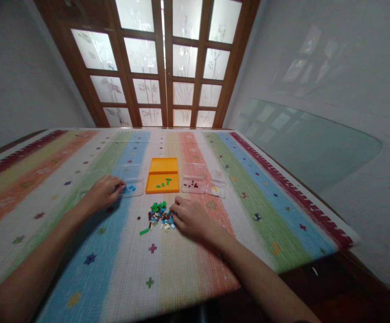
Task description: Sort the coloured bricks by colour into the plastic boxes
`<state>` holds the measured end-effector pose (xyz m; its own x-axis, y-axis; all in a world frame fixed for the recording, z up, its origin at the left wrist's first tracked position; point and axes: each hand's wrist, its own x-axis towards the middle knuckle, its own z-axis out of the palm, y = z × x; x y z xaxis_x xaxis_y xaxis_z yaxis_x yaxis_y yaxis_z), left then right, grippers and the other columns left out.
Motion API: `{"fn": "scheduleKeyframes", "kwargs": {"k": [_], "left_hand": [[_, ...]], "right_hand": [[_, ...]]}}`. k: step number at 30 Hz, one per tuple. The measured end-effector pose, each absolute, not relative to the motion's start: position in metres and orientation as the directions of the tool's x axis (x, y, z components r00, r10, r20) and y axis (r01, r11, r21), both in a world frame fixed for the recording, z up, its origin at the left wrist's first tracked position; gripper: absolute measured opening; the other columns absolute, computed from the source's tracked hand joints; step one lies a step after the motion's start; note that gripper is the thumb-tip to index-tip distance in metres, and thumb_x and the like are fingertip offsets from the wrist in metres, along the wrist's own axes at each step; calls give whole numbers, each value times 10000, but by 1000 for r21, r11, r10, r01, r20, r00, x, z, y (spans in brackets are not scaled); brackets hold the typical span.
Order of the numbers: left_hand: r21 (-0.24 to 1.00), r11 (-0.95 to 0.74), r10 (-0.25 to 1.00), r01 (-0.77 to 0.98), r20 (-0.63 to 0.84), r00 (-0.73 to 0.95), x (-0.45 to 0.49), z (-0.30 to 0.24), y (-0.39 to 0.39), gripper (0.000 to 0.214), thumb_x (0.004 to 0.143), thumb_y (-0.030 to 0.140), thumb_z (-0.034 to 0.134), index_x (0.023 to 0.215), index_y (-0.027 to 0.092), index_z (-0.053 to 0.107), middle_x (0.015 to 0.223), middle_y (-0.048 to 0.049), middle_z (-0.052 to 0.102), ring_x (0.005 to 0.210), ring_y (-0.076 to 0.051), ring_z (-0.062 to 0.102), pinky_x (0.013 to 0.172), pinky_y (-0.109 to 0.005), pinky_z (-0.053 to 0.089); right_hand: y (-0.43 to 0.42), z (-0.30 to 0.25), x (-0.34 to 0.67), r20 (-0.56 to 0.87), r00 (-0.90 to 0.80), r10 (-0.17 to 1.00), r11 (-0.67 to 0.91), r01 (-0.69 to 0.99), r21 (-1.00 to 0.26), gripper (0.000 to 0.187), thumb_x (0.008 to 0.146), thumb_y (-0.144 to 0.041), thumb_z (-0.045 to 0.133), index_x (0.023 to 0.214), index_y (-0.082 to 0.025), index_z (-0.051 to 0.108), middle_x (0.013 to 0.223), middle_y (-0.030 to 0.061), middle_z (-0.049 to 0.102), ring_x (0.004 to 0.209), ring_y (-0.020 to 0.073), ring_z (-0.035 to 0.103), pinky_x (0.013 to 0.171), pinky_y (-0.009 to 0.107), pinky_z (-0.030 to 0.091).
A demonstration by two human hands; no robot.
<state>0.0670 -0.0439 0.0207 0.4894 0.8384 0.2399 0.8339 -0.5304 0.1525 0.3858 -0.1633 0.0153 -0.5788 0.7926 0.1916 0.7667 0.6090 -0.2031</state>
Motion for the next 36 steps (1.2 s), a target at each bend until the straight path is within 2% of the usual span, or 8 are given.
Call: {"fn": "scheduleKeyframes", "kwargs": {"k": [3, 6, 11, 14, 16, 19, 22, 36], "left_hand": [[83, -516, 850, 852, 172, 498, 68, 22, -43, 297, 924, 251, 452, 828, 201, 728, 838, -110, 685, 873, -288, 595, 837, -418, 466], [78, -533, 839, 843, 176, 514, 66, 23, -42, 302, 919, 230, 458, 823, 207, 743, 814, -104, 671, 861, -288, 590, 826, -416, 465], [201, -580, 788, 789, 384, 481, 64, 32, -46, 286, 953, 275, 469, 922, 202, 743, 824, -81, 658, 863, -258, 591, 849, -399, 477], [287, -670, 718, 685, 485, 500, 81, 37, -60, 260, 975, 316, 499, 950, 207, 734, 832, -58, 659, 849, -228, 596, 846, -375, 487], [344, -733, 671, 586, 502, 545, 101, 37, -74, 233, 976, 297, 520, 989, 197, 731, 864, -58, 664, 854, -215, 601, 827, -358, 494], [408, -789, 612, 459, 465, 640, 137, 31, -97, 218, 984, 261, 529, 966, 193, 735, 878, -62, 661, 874, -208, 602, 818, -352, 494], [447, -792, 588, 415, 378, 715, 165, 21, -114, 197, 982, 251, 554, 961, 194, 741, 912, -72, 659, 904, -216, 595, 830, -366, 495], [401, -753, 630, 522, 211, 747, 184, 14, -119, 146, 918, 183, 603, 909, 185, 748, 940, -77, 656, 942, -238, 579, 863, -384, 470]], "right_hand": [[-164, 16, 386, 196, -586, 786, 617, 758, -209, 190, 994, -170, 494, 877, -155, 644, 920, 77, 616, 723, 145, 488, 642, 297, 304], [-164, 16, 387, 211, -590, 780, 625, 751, -212, 197, 991, -169, 485, 867, -158, 638, 917, 77, 614, 726, 149, 484, 646, 297, 304], [-162, 16, 391, 266, -564, 782, 619, 755, -218, 219, 980, -148, 463, 835, -159, 627, 895, 73, 611, 705, 139, 470, 645, 291, 298], [-159, 16, 396, 316, -508, 801, 580, 788, -205, 229, 987, -171, 473, 835, -156, 644, 878, 70, 612, 700, 138, 471, 637, 295, 284], [-158, 16, 399, 341, -479, 809, 559, 806, -195, 228, 989, -192, 484, 853, -153, 663, 878, 72, 611, 697, 139, 472, 631, 300, 277], [-156, 17, 402, 372, -439, 818, 531, 825, -193, 215, 979, -192, 499, 868, -149, 677, 877, 74, 611, 704, 143, 483, 633, 302, 282], [-155, 18, 403, 386, -414, 825, 511, 838, -194, 182, 959, -183, 525, 875, -148, 683, 877, 78, 619, 731, 155, 510, 639, 298, 300], [-154, 20, 403, 393, -426, 815, 517, 841, -161, 195, 957, -186, 517, 872, -155, 690, 871, 80, 626, 713, 160, 510, 618, 302, 286]]}}
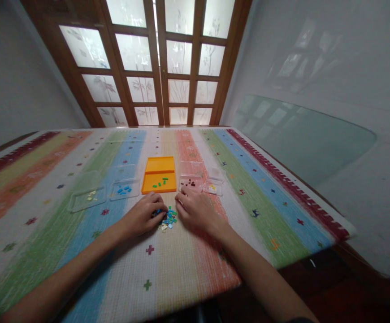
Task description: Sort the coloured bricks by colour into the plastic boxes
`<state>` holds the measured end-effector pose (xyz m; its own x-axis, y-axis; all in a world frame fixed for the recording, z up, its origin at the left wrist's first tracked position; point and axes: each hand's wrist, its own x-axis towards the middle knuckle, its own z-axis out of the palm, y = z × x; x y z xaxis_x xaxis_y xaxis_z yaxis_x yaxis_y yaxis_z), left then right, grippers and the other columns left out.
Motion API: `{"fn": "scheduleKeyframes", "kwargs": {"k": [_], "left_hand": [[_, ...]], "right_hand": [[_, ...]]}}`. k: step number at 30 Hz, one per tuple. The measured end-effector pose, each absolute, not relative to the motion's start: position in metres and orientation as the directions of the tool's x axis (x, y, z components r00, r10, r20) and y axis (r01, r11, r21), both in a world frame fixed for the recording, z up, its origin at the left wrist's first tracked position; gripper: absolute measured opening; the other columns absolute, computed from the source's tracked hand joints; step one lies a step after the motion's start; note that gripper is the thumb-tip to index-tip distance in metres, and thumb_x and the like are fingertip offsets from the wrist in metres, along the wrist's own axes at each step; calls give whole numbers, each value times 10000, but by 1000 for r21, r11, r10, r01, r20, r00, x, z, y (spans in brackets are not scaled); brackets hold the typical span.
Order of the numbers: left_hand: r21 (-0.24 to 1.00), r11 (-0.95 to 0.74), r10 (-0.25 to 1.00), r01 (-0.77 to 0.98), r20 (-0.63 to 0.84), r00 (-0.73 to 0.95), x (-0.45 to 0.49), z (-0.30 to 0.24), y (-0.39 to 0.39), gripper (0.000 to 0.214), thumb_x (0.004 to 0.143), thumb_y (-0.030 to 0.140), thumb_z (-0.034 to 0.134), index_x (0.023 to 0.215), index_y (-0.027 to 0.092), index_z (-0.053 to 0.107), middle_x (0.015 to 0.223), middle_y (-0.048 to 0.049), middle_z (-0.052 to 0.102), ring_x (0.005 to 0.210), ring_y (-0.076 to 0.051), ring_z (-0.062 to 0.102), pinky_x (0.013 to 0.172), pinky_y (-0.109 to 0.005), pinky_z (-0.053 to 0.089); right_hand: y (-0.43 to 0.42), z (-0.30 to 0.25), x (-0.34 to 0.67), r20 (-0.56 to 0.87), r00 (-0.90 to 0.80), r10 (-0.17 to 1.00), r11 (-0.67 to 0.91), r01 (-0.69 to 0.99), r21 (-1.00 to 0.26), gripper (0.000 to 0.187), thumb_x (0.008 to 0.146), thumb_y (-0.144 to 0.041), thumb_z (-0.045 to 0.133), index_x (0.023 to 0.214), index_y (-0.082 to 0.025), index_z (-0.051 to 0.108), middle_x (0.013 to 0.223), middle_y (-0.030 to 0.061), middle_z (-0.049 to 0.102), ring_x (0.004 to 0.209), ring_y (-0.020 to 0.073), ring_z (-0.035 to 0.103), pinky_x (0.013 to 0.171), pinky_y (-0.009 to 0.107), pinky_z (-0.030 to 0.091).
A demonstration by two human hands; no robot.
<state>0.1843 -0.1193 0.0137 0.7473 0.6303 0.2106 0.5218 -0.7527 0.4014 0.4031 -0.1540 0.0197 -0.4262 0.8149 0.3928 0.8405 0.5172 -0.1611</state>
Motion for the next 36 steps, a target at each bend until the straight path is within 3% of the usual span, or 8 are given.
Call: {"fn": "scheduleKeyframes", "kwargs": {"k": [9, 17, 23, 29, 36], "left_hand": [[346, -731, 658, 589, 128, 742, 192, 22, -121, 147, 893, 184, 610, 891, 176, 757, 915, -82, 681, 935, -248, 585, 855, -381, 458], [330, -740, 656, 586, 164, 736, 195, 19, -125, 128, 863, 185, 618, 812, 179, 735, 863, -87, 665, 888, -258, 577, 816, -401, 464], [374, -667, 732, 644, 165, 661, 202, 15, -131, 97, 847, 166, 620, 769, 167, 678, 820, -80, 622, 854, -253, 561, 814, -413, 476], [411, -678, 721, 609, 213, 659, 200, 9, -131, 69, 840, 164, 591, 779, 185, 614, 829, -63, 609, 854, -238, 546, 813, -395, 480], [351, -710, 692, 610, 193, 695, 198, 10, -130, 82, 845, 201, 586, 767, 199, 560, 827, -71, 616, 856, -250, 532, 798, -405, 471]], "right_hand": [[-155, 21, 403, 380, -438, 814, 524, 837, -158, 192, 960, -190, 518, 872, -154, 684, 873, 79, 628, 716, 156, 508, 629, 298, 295], [-156, 23, 402, 356, -436, 826, 515, 841, -166, 216, 972, -197, 494, 874, -153, 682, 870, 82, 622, 692, 157, 493, 615, 307, 278], [-156, 22, 402, 345, -438, 830, 510, 846, -156, 217, 972, -199, 498, 870, -151, 684, 875, 79, 617, 683, 149, 485, 609, 304, 269], [-155, 19, 403, 350, -445, 824, 516, 845, -142, 223, 974, -204, 500, 867, -148, 687, 871, 79, 616, 678, 147, 480, 604, 303, 263], [-156, 22, 403, 361, -456, 813, 529, 838, -134, 225, 971, -194, 493, 849, -151, 677, 860, 77, 610, 667, 146, 473, 602, 306, 263]]}}
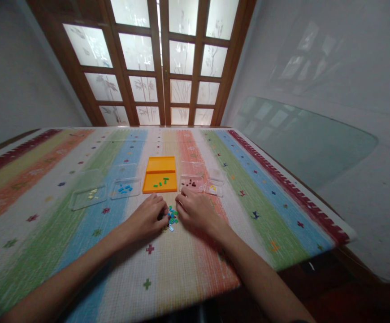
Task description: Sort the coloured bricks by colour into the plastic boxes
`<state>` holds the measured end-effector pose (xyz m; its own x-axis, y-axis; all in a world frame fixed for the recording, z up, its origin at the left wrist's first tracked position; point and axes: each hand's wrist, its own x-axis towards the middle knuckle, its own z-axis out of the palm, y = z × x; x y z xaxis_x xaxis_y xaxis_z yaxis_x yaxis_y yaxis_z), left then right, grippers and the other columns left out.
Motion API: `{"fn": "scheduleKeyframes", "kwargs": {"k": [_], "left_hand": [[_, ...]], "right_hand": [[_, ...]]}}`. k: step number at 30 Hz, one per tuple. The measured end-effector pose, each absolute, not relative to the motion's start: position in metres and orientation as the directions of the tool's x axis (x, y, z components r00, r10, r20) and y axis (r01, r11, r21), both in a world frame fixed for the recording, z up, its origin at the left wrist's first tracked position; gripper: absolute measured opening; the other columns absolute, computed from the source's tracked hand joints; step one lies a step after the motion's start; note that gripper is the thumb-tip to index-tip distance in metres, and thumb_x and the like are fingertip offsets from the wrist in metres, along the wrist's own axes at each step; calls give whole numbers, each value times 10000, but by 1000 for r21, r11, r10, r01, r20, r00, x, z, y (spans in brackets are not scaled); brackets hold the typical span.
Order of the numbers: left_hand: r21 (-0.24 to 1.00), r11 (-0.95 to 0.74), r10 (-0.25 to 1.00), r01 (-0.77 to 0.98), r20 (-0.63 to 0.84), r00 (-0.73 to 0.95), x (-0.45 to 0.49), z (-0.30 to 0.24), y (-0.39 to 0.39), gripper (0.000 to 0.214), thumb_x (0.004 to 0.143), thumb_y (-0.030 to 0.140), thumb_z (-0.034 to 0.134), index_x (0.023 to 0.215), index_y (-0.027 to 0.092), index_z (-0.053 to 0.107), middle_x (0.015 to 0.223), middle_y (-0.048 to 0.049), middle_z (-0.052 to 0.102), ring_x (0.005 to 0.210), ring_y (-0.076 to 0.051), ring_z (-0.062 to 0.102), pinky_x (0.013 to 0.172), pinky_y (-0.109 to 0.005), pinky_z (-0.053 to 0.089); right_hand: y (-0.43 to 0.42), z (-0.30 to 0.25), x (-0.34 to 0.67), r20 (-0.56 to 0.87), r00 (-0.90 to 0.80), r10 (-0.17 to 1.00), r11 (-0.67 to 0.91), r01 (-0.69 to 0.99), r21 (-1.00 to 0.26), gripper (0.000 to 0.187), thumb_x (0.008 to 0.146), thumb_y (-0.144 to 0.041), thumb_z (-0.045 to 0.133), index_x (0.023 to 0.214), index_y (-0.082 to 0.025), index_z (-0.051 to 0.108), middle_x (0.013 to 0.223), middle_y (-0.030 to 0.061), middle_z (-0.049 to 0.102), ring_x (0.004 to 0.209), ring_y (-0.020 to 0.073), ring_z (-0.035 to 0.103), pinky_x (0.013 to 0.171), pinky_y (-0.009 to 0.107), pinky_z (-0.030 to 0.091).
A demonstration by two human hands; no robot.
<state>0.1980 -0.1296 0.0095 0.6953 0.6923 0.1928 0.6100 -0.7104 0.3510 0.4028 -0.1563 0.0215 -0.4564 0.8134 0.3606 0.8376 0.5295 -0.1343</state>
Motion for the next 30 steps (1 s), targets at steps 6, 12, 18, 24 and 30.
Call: {"fn": "scheduleKeyframes", "kwargs": {"k": [6, 12, 18, 24, 30], "left_hand": [[302, -743, 662, 598, 192, 725, 199, 11, -134, 145, 904, 225, 550, 762, 196, 545, 834, -83, 601, 864, -259, 538, 816, -414, 464], [323, -763, 645, 560, 309, 699, 175, 24, -110, 147, 966, 274, 479, 857, 198, 540, 859, -58, 599, 849, -227, 526, 802, -377, 459], [379, -615, 786, 691, 367, 498, 117, 33, -66, 184, 973, 338, 470, 885, 199, 552, 830, -47, 597, 840, -230, 553, 816, -390, 470], [376, -518, 850, 768, 324, 415, 96, 17, -49, 183, 949, 345, 473, 877, 205, 567, 830, -53, 624, 859, -242, 580, 843, -406, 482], [369, -507, 854, 779, 340, 395, 97, 7, -42, 190, 936, 310, 463, 833, 217, 591, 849, -98, 664, 881, -275, 604, 849, -437, 490]], "right_hand": [[-156, 23, 403, 344, -470, 813, 535, 835, -125, 218, 966, -189, 499, 836, -154, 671, 856, 71, 606, 659, 142, 466, 601, 305, 262], [-156, 22, 403, 351, -463, 814, 532, 837, -129, 234, 976, -204, 491, 833, -153, 669, 860, 73, 606, 663, 141, 458, 600, 305, 255], [-157, 19, 401, 337, -456, 824, 519, 846, -122, 247, 978, -197, 478, 805, -156, 650, 831, 61, 595, 628, 129, 409, 597, 319, 226], [-156, 17, 402, 334, -469, 818, 534, 834, -139, 232, 968, -192, 478, 803, -163, 638, 827, 58, 591, 640, 132, 415, 601, 320, 227], [-155, 16, 403, 306, -472, 827, 525, 843, -118, 248, 983, -205, 477, 810, -155, 647, 836, 63, 605, 635, 132, 420, 600, 321, 225]]}}
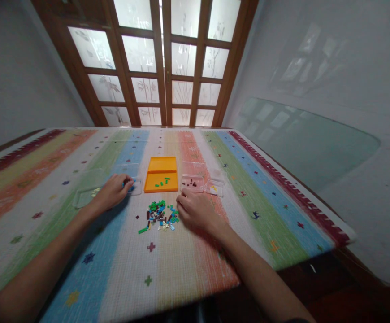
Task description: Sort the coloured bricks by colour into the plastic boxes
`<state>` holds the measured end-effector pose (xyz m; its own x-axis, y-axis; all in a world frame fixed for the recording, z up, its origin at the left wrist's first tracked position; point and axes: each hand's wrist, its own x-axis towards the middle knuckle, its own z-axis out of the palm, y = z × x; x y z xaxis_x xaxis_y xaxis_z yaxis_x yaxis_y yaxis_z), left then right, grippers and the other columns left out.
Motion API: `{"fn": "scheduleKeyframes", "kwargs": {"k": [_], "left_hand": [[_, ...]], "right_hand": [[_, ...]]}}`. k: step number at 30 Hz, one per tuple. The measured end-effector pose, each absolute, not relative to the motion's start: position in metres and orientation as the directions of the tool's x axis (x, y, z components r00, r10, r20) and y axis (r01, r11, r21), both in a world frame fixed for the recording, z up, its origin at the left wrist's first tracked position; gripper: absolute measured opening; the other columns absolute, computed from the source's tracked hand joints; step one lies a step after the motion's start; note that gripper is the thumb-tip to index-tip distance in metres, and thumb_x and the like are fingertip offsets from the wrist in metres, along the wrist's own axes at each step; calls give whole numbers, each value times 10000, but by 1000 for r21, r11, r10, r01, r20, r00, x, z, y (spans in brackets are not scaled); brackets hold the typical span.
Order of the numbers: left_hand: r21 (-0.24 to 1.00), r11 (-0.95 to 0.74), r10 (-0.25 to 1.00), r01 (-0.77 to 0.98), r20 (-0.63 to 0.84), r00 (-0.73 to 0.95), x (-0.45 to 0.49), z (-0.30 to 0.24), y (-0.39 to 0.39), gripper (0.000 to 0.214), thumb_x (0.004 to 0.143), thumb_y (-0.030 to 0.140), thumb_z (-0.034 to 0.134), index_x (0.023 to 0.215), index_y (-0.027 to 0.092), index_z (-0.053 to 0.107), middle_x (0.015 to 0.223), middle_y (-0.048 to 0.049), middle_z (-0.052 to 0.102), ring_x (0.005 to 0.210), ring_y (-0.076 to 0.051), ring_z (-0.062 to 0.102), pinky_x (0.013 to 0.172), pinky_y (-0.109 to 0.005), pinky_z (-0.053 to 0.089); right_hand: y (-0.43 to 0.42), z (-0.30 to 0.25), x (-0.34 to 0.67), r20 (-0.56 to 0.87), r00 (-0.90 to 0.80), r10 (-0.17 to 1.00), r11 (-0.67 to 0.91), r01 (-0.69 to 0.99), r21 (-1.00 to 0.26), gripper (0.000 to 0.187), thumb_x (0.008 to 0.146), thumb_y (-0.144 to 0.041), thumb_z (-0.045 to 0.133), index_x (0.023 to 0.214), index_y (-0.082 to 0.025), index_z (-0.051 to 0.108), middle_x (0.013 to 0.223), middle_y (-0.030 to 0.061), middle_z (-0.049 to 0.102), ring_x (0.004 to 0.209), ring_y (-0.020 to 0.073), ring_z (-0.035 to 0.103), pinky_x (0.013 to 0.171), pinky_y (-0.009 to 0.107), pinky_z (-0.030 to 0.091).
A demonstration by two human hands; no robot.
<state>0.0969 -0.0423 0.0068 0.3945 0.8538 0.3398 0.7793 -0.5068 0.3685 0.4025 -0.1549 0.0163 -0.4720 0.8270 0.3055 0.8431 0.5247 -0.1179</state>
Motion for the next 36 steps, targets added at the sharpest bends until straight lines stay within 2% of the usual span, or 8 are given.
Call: {"fn": "scheduleKeyframes", "kwargs": {"k": [7, 11, 14, 18, 22, 26, 32, 36], "left_hand": [[329, -508, 852, 796, 327, 409, 95, 13, -42, 258, 945, 315, 417, 836, 204, 624, 907, -113, 695, 926, -281, 621, 928, -460, 484], [372, -511, 840, 775, 407, 359, 99, 35, -53, 270, 974, 347, 399, 896, 208, 617, 969, -96, 707, 954, -261, 627, 920, -417, 492], [388, -558, 807, 734, 457, 373, 106, 55, -69, 299, 1007, 379, 374, 892, 211, 593, 926, -70, 692, 887, -233, 635, 857, -365, 493], [315, -688, 711, 654, 475, 519, 115, 66, -90, 379, 1039, 389, 321, 769, 215, 521, 740, -32, 608, 711, -195, 586, 727, -325, 467], [264, -791, 609, 553, 434, 664, 118, 51, -103, 433, 1057, 320, 258, 701, 211, 477, 662, -14, 555, 606, -161, 538, 625, -288, 431], [207, -848, 525, 487, 443, 726, 117, 26, -108, 402, 1026, 223, 281, 667, 207, 463, 617, -10, 535, 537, -150, 494, 555, -279, 392], [297, -849, 525, 438, 567, 635, 111, 6, -113, 369, 996, 148, 293, 659, 211, 427, 574, 7, 497, 494, -137, 465, 520, -265, 375], [358, -828, 560, 432, 566, 605, 106, 1, -115, 370, 1006, 161, 282, 672, 211, 433, 586, 7, 514, 505, -137, 492, 531, -261, 396]], "right_hand": [[-155, 18, 403, 294, -469, 833, 520, 845, -125, 237, 975, -200, 482, 816, -159, 652, 834, 61, 613, 642, 135, 433, 603, 318, 227], [-155, 18, 404, 296, -467, 833, 527, 832, -171, 241, 987, -218, 483, 854, -163, 676, 862, 69, 627, 672, 142, 474, 609, 311, 257], [-154, 18, 404, 300, -468, 831, 542, 803, -247, 218, 990, -230, 505, 907, -172, 698, 902, 77, 652, 735, 159, 537, 643, 300, 324], [-150, 19, 401, 296, -473, 830, 554, 761, -337, 189, 985, -227, 537, 954, -171, 716, 944, 90, 673, 837, 187, 598, 730, 306, 421], [-138, 22, 397, 242, -523, 818, 576, 738, -353, 191, 990, -235, 554, 1036, -182, 732, 1021, 105, 682, 886, 203, 619, 788, 328, 474], [-120, 28, 395, 149, -638, 755, 644, 679, -354, 225, 1004, -227, 565, 1167, -201, 717, 1125, 111, 674, 959, 200, 638, 855, 327, 498], [-99, 34, 388, 5, -742, 671, 701, 632, -331, 229, 934, -195, 688, 1157, -218, 736, 1223, 98, 678, 990, 191, 654, 877, 308, 495], [-94, 32, 382, -23, -749, 662, 704, 631, -326, 218, 922, -147, 687, 1120, -200, 757, 1172, 100, 712, 940, 179, 662, 818, 290, 484]]}}
